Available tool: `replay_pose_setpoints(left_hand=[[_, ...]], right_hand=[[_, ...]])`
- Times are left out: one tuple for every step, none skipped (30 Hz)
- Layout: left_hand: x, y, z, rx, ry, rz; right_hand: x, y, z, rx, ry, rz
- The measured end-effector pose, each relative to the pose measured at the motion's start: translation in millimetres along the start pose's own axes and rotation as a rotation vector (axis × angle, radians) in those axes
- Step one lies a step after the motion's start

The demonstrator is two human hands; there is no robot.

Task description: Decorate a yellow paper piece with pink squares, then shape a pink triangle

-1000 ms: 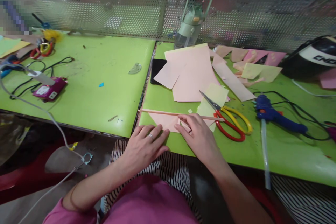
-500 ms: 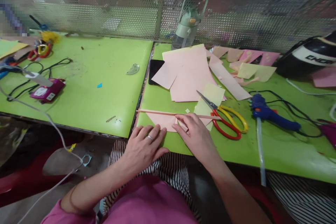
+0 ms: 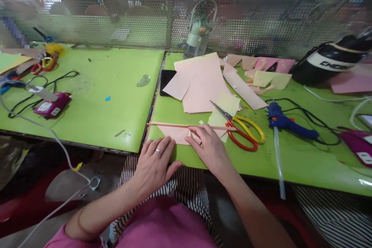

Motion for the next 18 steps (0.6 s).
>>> replay_pose_setpoints(left_hand=[[2, -5, -0.4, 0.003, -0.008, -0.015], [4, -11, -1.7, -0.001, -0.012, -0.039], [6, -17, -4.0, -0.011, -0.009, -0.064], [7, -23, -7.1, -0.023, 0.001, -0.085], [7, -27, -10.3, -0.032, 0.014, -0.100], [7, -29, -13.2, -0.035, 0.027, -0.104], [6, -28, -15.1, -0.031, 0.038, -0.096], [5, -27, -16.3, -0.023, 0.048, -0.084], [3, -25, -16.6, -0.013, 0.055, -0.073], [2, -23, -16.0, -0.005, 0.059, -0.063], [0, -20, -14.5, 0.002, 0.057, -0.058], [-1, -19, -12.6, 0.006, 0.053, -0.059], [-2, -18, -10.4, 0.007, 0.046, -0.068], [-3, -18, -8.2, 0.003, 0.037, -0.076], [-3, -16, -5.7, -0.001, 0.023, -0.075], [-3, -14, -3.8, -0.007, 0.014, -0.066], [-3, -12, -2.5, -0.014, 0.008, -0.050], [-3, -9, -1.7, -0.021, 0.005, -0.032]], right_hand=[[0, 0, 0, 0.001, 0.000, 0.004], [0, 0, 0, 0.002, -0.001, 0.007], [0, 0, -1, 0.003, -0.001, 0.009], [0, 0, -1, 0.004, -0.001, 0.009], [0, 0, 0, 0.004, -0.002, 0.007], [0, 0, 0, 0.006, -0.003, 0.004], [0, 0, 0, 0.008, -0.003, 0.002], [0, -1, 0, 0.011, -0.004, 0.000], [0, -1, 1, 0.016, -0.004, -0.001], [0, -1, 1, 0.021, -0.003, -0.002], [0, -1, 1, 0.025, -0.002, -0.003], [0, -1, 1, 0.029, -0.002, -0.006], [0, -2, 1, 0.031, -0.002, -0.011], [-1, -2, 1, 0.033, -0.002, -0.015], [-1, -3, 1, 0.034, -0.001, -0.019], [-1, -3, 1, 0.033, -0.001, -0.021], [-1, -3, 1, 0.030, 0.000, -0.022], [-2, -2, 0, 0.026, 0.001, -0.021]])
Point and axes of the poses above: each hand's wrist, its own x-axis towards the middle knuckle, its own z-axis out of the back of the hand, y = z × x, the point moved 10 cm from there along x, towards the middle knuckle, and after that the axes turned 9 degrees about -y, right-handed, at the moved point
